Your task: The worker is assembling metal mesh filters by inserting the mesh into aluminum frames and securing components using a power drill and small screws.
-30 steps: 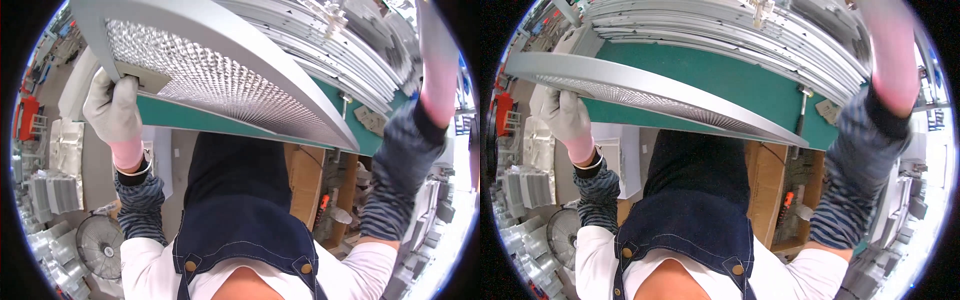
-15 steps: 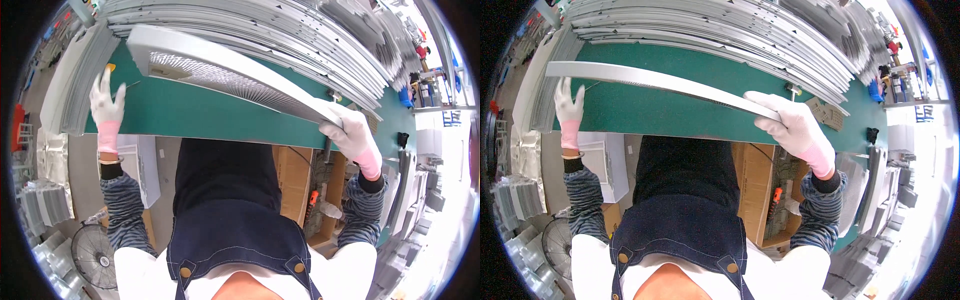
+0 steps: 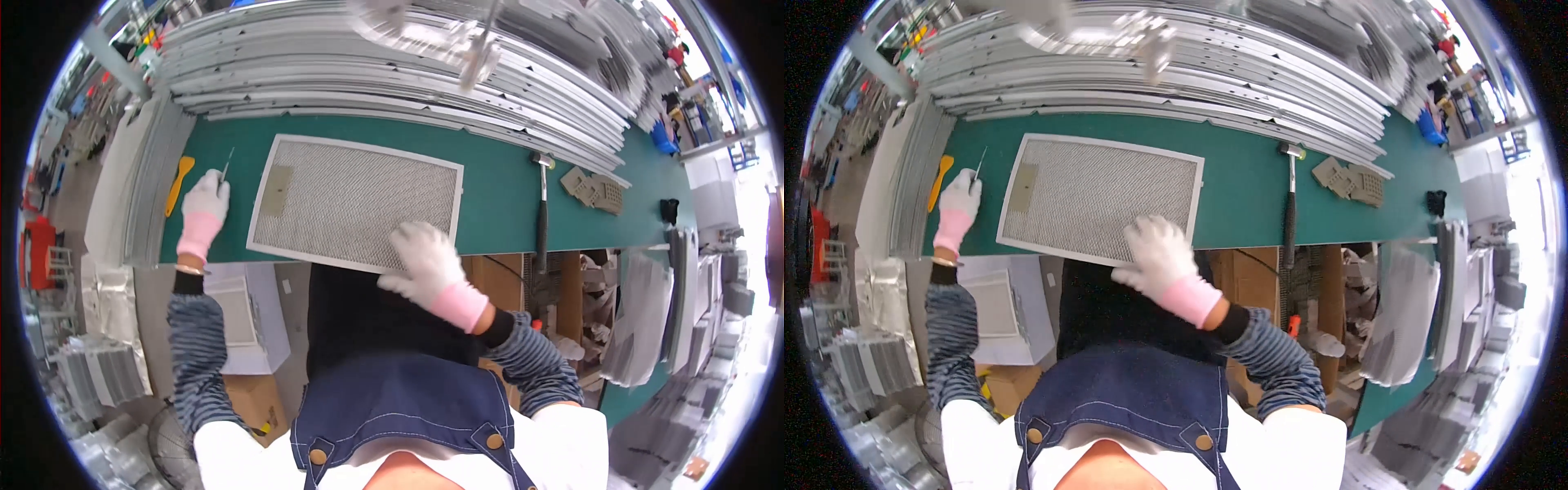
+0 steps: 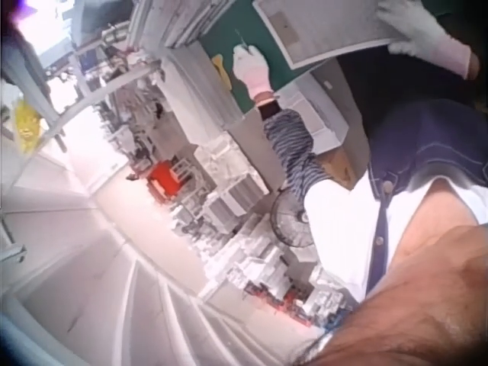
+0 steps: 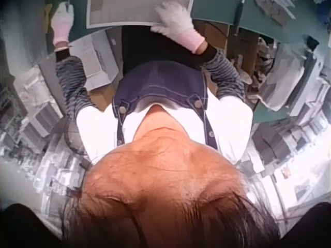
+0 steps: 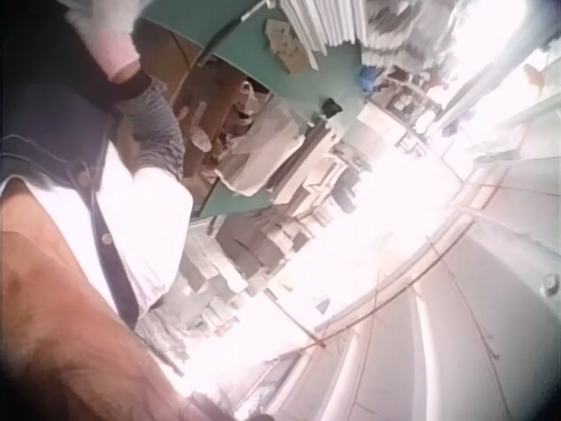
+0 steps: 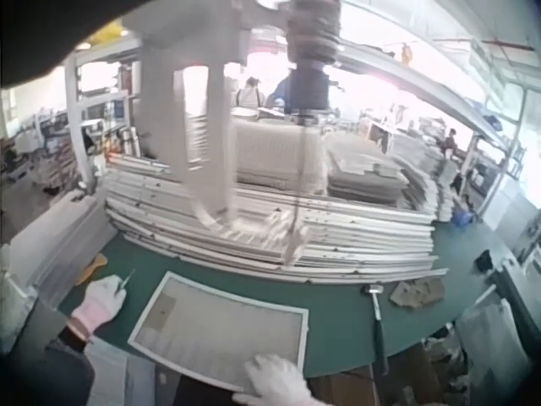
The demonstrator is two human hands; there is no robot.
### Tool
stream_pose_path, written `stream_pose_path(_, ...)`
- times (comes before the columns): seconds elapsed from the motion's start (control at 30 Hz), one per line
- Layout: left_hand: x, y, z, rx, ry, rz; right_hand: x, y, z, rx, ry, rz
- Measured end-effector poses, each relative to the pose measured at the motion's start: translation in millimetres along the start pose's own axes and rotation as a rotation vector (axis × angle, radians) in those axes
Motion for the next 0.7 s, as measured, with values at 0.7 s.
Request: stream_pose_path(0.7, -320.6, 10.7, -42.9, 0.136, 0.359, -0.484, -107.3, -34.4, -17.7, -0.249, 0.114, -0.44)
Point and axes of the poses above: each hand's wrist, its own y-axis away from the middle knuckle, its own z-axis out of the back of the hand, x = y × z, the point moved 1 cm from there along -y, towards the middle knuckle, and after that the axes turned 10 degrees about x, right-handed, at the moved point
